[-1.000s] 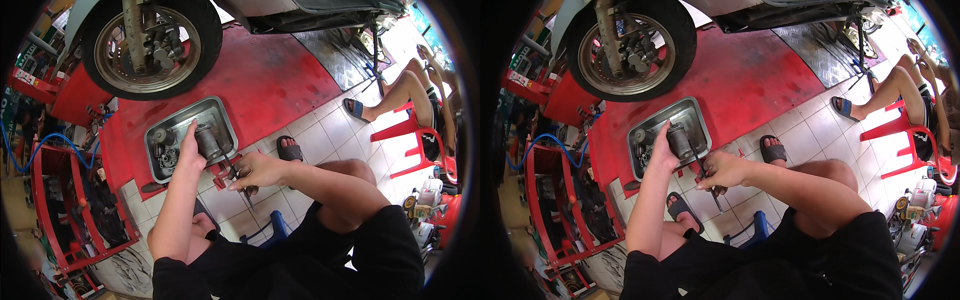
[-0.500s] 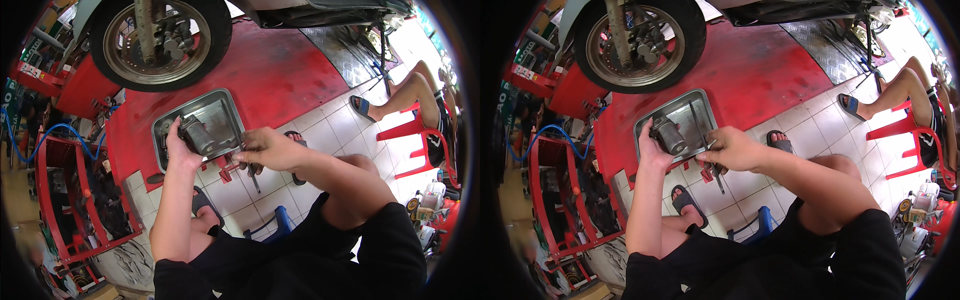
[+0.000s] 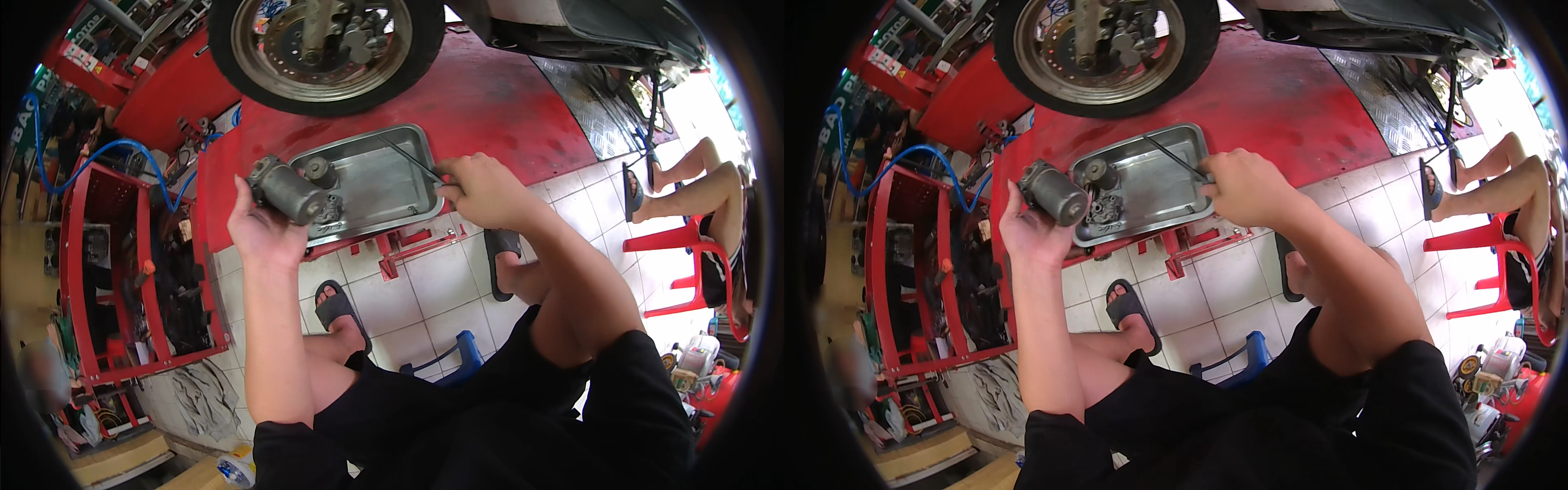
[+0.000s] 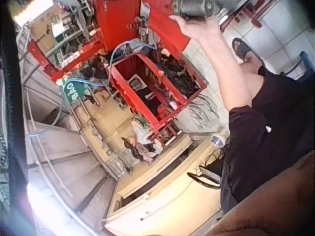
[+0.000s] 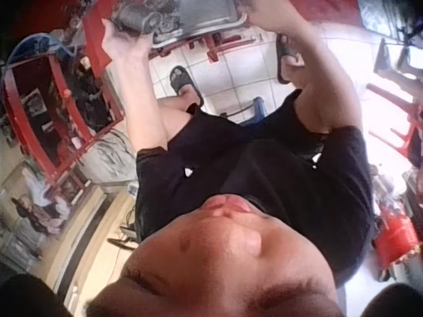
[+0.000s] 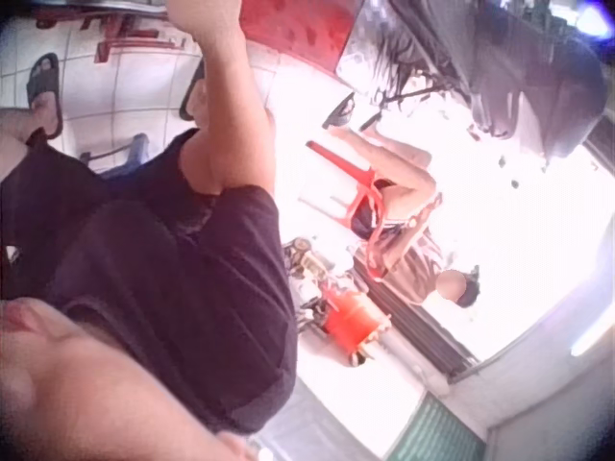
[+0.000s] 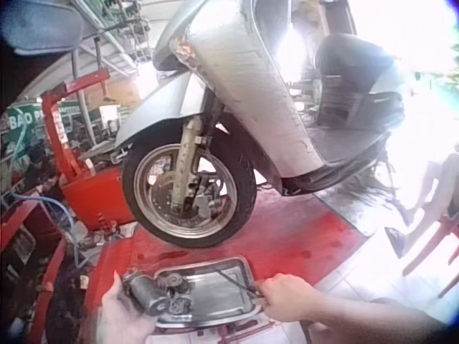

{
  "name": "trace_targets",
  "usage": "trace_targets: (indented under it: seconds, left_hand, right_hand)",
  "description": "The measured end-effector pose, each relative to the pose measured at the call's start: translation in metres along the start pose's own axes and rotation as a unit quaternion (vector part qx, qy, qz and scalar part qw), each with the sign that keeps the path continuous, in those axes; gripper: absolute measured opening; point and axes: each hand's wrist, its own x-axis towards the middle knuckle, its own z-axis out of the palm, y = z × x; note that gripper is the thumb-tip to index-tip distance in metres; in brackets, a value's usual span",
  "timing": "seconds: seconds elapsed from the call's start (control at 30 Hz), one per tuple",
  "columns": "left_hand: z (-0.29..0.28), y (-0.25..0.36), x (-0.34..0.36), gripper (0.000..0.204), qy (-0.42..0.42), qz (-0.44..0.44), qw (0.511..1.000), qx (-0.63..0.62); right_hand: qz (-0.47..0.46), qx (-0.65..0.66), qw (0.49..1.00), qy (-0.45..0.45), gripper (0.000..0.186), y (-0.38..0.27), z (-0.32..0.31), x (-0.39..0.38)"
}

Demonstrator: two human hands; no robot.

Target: The person sits on a low stool and uses a screwdriver to disassemble a cylindrical mechanical component over a metal tray. They remove internal parts and place them into the tray, which already contains other disassembled pieces.

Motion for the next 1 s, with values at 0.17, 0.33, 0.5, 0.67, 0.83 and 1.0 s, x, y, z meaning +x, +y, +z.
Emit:
trace_targets:
  seconds: [0.17,0.33,0.5,0.67,0.83,1.0]
  left_hand:
    - [-0.018,0.03,-0.009,0.054,0.091,0.023,0.994,-0.054]
    - [-0.03,0.035,-0.017,0.05,0.14,-0.022,0.988,-0.065]
    - [-0.031,0.036,-0.021,0.051,0.117,-0.035,0.99,-0.077]
    - [-0.03,0.037,-0.021,0.05,0.118,-0.023,0.991,-0.064]
    - [-0.031,0.035,-0.018,0.049,0.112,-0.031,0.99,-0.079]
    - [-0.028,0.026,-0.015,0.05,0.065,-0.025,0.996,-0.059]
  right_hand:
    - [0.035,0.016,0.997,-0.062,0.034,-0.007,0.0,0.008]
    - [0.127,0.245,0.947,-0.165,0.03,-0.025,-0.01,0.016]
    - [0.103,0.321,0.928,-0.161,0.028,-0.032,0.002,0.033]
    - [0.112,0.408,0.899,-0.108,0.032,-0.036,0.011,0.039]
    - [0.117,0.371,0.918,-0.082,0.037,-0.041,0.014,0.025]
    - [0.071,0.342,0.934,-0.077,0.034,-0.043,0.018,0.014]
